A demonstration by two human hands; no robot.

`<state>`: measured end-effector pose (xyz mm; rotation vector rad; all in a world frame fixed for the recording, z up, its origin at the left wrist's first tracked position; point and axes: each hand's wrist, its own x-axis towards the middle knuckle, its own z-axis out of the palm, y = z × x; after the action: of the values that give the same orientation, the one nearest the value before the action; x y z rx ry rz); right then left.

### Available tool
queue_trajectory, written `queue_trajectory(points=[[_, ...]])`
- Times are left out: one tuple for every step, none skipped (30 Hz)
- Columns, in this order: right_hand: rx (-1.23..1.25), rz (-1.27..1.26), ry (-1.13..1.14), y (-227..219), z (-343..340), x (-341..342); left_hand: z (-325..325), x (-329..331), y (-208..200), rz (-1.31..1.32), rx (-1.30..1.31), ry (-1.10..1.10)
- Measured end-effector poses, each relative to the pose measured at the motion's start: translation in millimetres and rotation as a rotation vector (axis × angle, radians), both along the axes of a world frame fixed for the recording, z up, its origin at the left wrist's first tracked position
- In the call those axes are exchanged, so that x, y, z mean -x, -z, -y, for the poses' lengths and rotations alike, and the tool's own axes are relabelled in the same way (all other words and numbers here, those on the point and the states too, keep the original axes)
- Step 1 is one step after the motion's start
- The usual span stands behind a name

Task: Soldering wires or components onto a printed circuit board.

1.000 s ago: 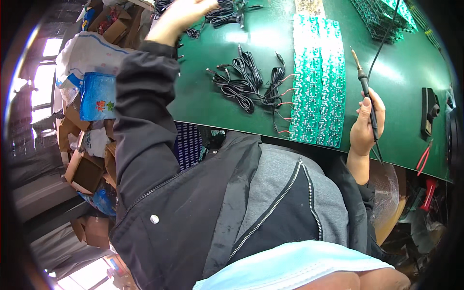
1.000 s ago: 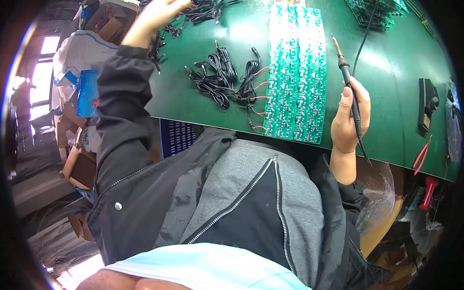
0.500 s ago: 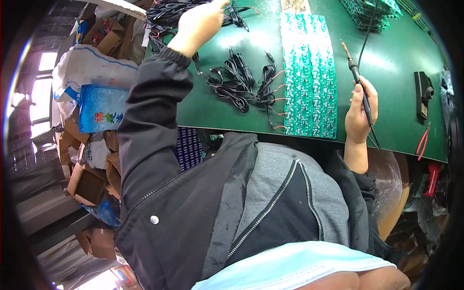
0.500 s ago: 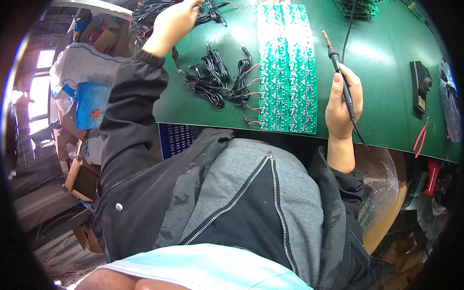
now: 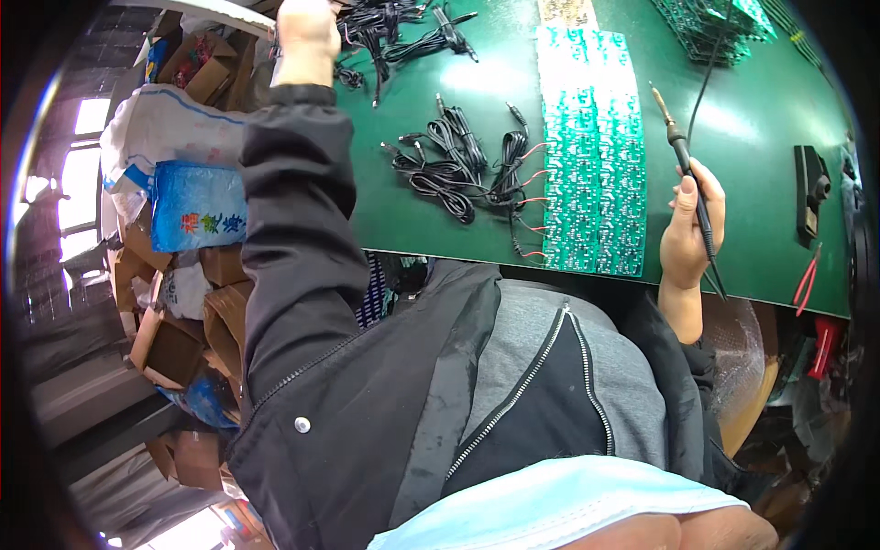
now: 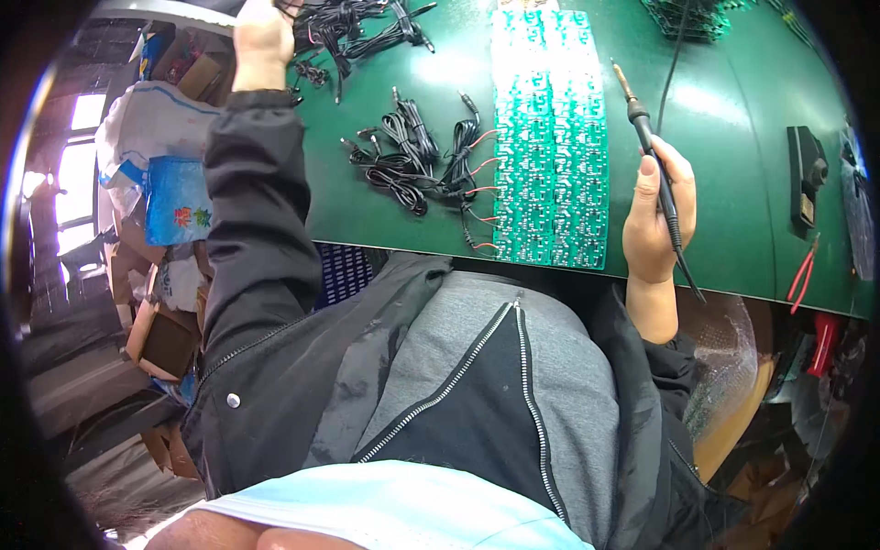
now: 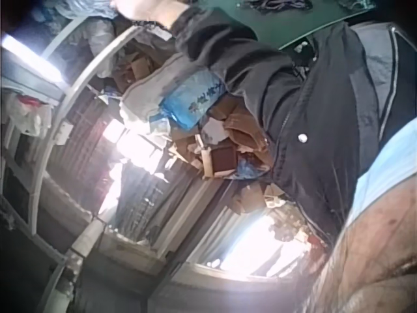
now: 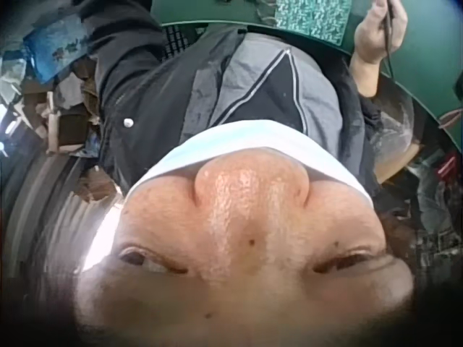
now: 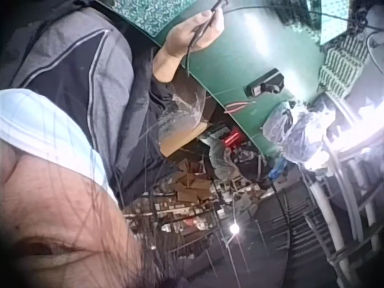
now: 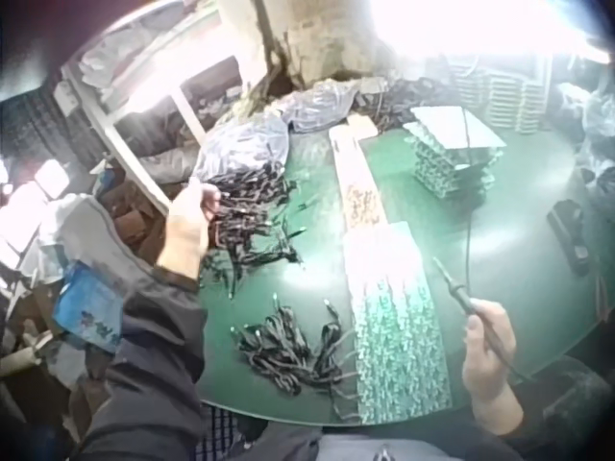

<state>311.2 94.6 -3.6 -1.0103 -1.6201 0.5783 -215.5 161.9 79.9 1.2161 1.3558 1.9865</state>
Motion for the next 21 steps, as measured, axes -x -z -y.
queue_trajectory(points=[[-0.028, 0.022, 0.011, 4, -1, -4, 5, -15, -17, 0.197, 0.011, 0.187], [-0.071, 0.034, -0.003, 3, -3, -3, 16, -30, -39, 0.427, -0.017, 0.088], [-0.073, 0.000, -0.020, 3, -2, -2, 25, 5, -43, 0.418, -0.068, 0.232], [-0.080, -0.008, -0.036, 0, -2, 0, 37, 40, -50, 0.404, -0.117, 0.376], [-0.021, -0.034, -0.034, 0, -1, -3, 29, 9, -70, 0.367, -0.057, 0.161], [0.039, -0.063, -0.026, 1, 2, -7, 28, -31, -101, 0.321, 0.008, -0.048], [-0.005, -0.073, -0.008, 1, 1, -3, 42, -37, -118, 0.132, 0.048, -0.060], [-0.005, -0.078, -0.015, 0, 2, -2, 53, -32, -130, 0.003, 0.075, -0.053], [0.005, -0.085, -0.016, -1, 3, -2, 52, 4, -122, -0.149, 0.140, -0.067], [0.009, -0.095, -0.030, -3, 2, 0, 52, 41, -106, -0.301, 0.201, -0.095], [0.007, -0.097, -0.033, -3, 2, 0, 41, 43, -86, -1.049, 0.390, -0.071], [-0.002, -0.095, -0.033, -2, 1, 0, 33, 42, -59, -1.799, 0.569, -0.036], [-0.007, -0.082, -0.007, -1, 1, -2, 17, -2, -21, -1.501, 1.003, -0.181], [-0.020, -0.087, -0.016, -4, 0, 1, 17, 18, 26, -1.226, 1.176, -0.254], [-0.017, -0.067, -0.008, -3, -1, 0, 18, 19, 59, -1.281, 1.167, -0.266], [-0.017, -0.054, -0.022, -4, 0, 1, 21, 35, 78, -1.286, 1.183, -0.236], [-0.013, -0.045, -0.018, -4, 1, 0, 18, 30, 75, -1.193, 1.192, -0.251], [-0.015, -0.049, -0.011, -3, 0, 1, 17, 23, 70, -1.098, 1.203, -0.267], [-0.016, -0.054, -0.007, -3, 0, 0, 11, 33, 77, -1.187, 1.108, -0.205], [-0.018, -0.051, -0.004, -2, 0, 0, 10, 34, 71, -1.269, 0.999, -0.158], [-0.015, -0.053, -0.005, 0, -1, -1, 13, 32, 70, -1.089, 0.852, -0.181]])
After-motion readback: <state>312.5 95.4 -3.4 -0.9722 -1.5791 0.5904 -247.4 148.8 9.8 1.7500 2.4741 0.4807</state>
